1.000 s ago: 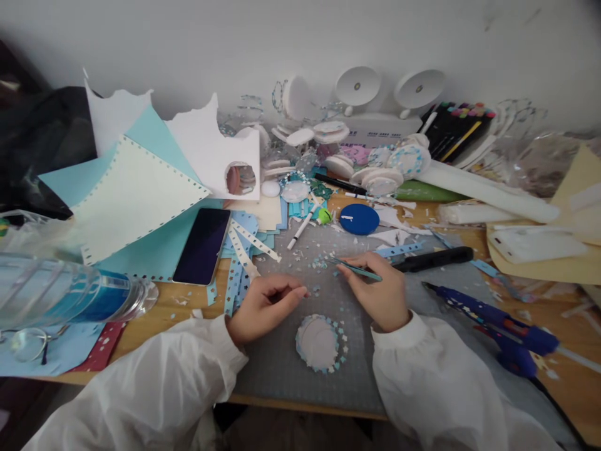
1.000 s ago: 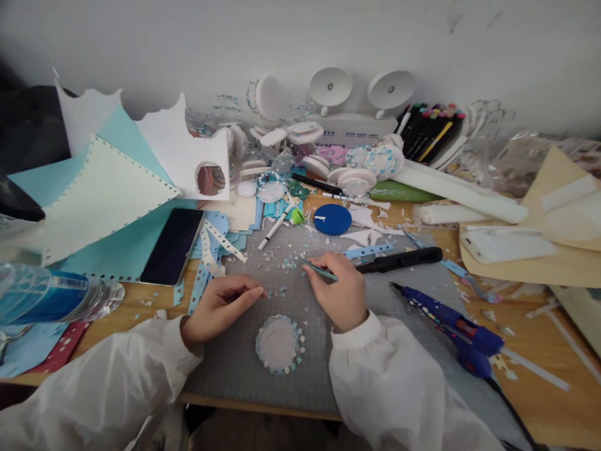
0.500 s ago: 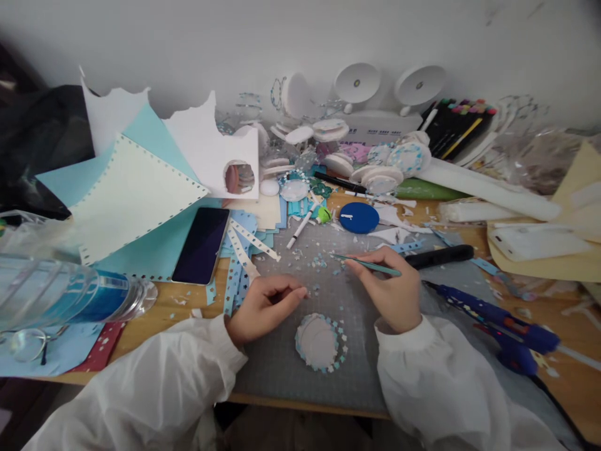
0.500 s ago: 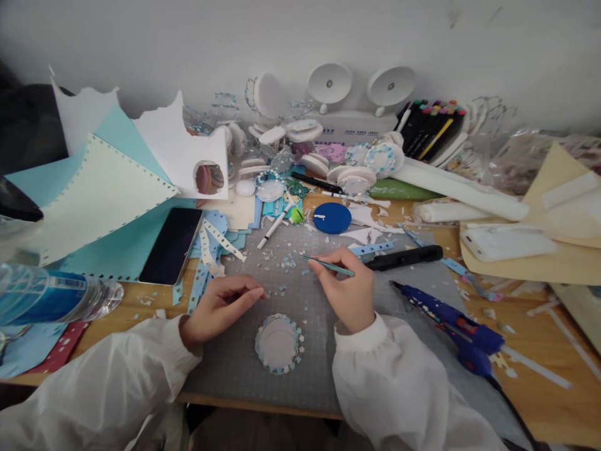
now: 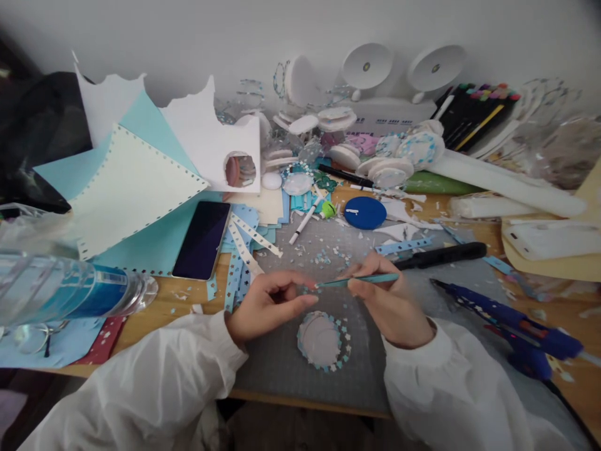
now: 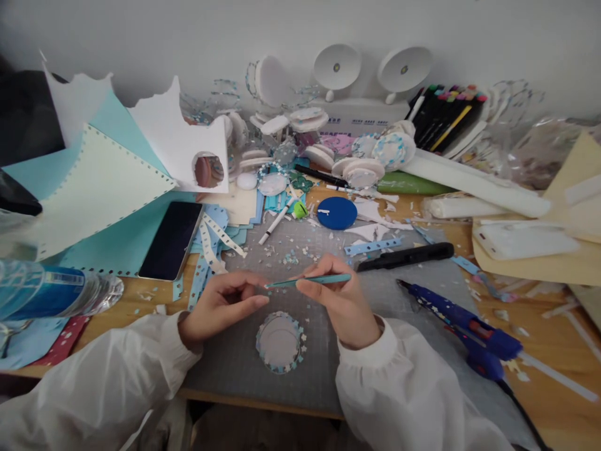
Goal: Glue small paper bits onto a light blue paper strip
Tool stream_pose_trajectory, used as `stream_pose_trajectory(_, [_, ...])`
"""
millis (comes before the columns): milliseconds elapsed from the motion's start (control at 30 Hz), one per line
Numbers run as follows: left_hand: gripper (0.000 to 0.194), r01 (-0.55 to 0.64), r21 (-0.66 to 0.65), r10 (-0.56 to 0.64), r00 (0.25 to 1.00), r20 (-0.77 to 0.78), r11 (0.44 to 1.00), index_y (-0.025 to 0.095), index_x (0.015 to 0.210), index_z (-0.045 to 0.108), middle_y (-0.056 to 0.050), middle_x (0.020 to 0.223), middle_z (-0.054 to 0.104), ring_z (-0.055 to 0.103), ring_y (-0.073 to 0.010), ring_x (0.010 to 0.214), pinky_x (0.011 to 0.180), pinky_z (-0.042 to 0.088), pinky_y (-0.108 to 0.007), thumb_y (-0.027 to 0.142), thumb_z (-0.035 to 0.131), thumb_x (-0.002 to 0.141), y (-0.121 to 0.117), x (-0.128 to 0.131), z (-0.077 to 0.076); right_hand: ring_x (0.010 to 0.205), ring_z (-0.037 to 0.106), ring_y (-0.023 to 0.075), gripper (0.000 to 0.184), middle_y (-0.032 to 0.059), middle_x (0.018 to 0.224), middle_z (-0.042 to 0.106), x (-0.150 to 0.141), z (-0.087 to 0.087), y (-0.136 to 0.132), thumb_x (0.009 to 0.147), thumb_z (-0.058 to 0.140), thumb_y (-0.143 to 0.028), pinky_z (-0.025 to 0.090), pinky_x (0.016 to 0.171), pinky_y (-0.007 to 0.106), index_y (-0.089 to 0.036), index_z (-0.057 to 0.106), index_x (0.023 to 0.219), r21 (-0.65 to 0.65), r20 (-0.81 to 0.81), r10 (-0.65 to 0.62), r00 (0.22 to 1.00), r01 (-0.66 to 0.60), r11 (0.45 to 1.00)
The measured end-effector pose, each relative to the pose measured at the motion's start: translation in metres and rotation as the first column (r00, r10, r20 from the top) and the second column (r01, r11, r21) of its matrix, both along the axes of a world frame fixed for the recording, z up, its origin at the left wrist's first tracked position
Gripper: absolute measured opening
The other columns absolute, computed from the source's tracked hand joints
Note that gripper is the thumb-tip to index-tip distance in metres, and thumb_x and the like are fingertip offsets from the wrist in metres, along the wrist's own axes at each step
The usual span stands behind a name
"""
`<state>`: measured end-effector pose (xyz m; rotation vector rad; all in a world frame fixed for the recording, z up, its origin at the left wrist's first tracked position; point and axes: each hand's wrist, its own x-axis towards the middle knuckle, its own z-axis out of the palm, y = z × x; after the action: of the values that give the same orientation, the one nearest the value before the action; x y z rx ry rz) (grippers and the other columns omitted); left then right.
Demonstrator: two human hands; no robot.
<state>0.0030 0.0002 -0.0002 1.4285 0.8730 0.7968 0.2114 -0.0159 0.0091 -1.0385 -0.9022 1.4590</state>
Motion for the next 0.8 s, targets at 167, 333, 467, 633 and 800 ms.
stream_pose_trajectory(167, [0.023,-0.003,-0.114,0.014,0.996,0.089,0.993,0.012,0.083,0.069,0.008,0.047,0.036,0.027,-0.0047,0.044,0.043,0.021,-0.018,0.034,0.072,0.076,0.0018,-0.0007,0.0012,0.074,0.068,0.0167,0.023,-0.001,0.072,0.069,-0.0024,-0.0005,-0.0035,0.068,0.081,-0.027,0.049,0.065,0.026,-0.022,0.058,0.068,0.034,-0.013,0.045,0.999,-0.044,0.998])
stream_pose_trajectory(333, [0.022,-0.02,-0.154,0.04,0.991,0.13,0.988,0.013,0.077,0.069,0.008,0.045,0.035,0.025,-0.0043,0.043,0.043,0.02,-0.018,0.034,0.074,0.074,0.0028,-0.0003,0.001,0.075,0.069,0.0171,0.022,-0.0017,0.073,0.068,-0.003,-0.0023,-0.0041,0.068,0.081,-0.025,0.052,0.066,0.027,-0.023,0.06,0.069,0.068,-0.019,0.056,0.998,-0.055,0.996])
stream_pose_trajectory(467, [0.018,-0.022,-0.154,0.046,0.987,0.155,0.988,0.013,0.076,0.069,0.009,0.045,0.035,0.026,-0.0041,0.043,0.043,0.022,-0.018,0.03,0.074,0.074,0.002,-0.0003,0.0001,0.074,0.07,0.0169,0.021,-0.0018,0.074,0.068,-0.0032,-0.0038,-0.0046,0.068,0.082,-0.024,0.054,0.068,0.028,-0.023,0.061,0.07,0.095,-0.024,0.054,0.998,-0.051,0.994])
stream_pose_trajectory(633, [0.014,-0.045,-0.129,0.067,0.983,0.173,0.991,0.013,0.075,0.068,0.009,0.046,0.034,0.026,-0.0039,0.044,0.045,0.025,-0.017,0.026,0.074,0.074,0.0015,0.0001,0.0002,0.077,0.071,0.0177,0.02,-0.0015,0.075,0.068,-0.003,-0.0031,-0.0053,0.068,0.081,-0.024,0.055,0.068,0.028,-0.023,0.061,0.071,0.14,-0.01,0.029,1.0,-0.027,0.99])
stream_pose_trajectory(800, [0.018,-0.051,-0.127,0.069,0.986,0.149,0.991,0.012,0.072,0.066,0.009,0.045,0.036,0.028,-0.0041,0.043,0.044,0.026,-0.018,0.029,0.074,0.072,0.001,0.0011,0.0016,0.077,0.07,0.0186,0.02,0.0001,0.075,0.069,-0.0027,-0.0029,-0.0057,0.07,0.08,-0.025,0.055,0.067,0.029,-0.023,0.06,0.071,0.15,0.038,0.026,0.999,-0.031,0.988])
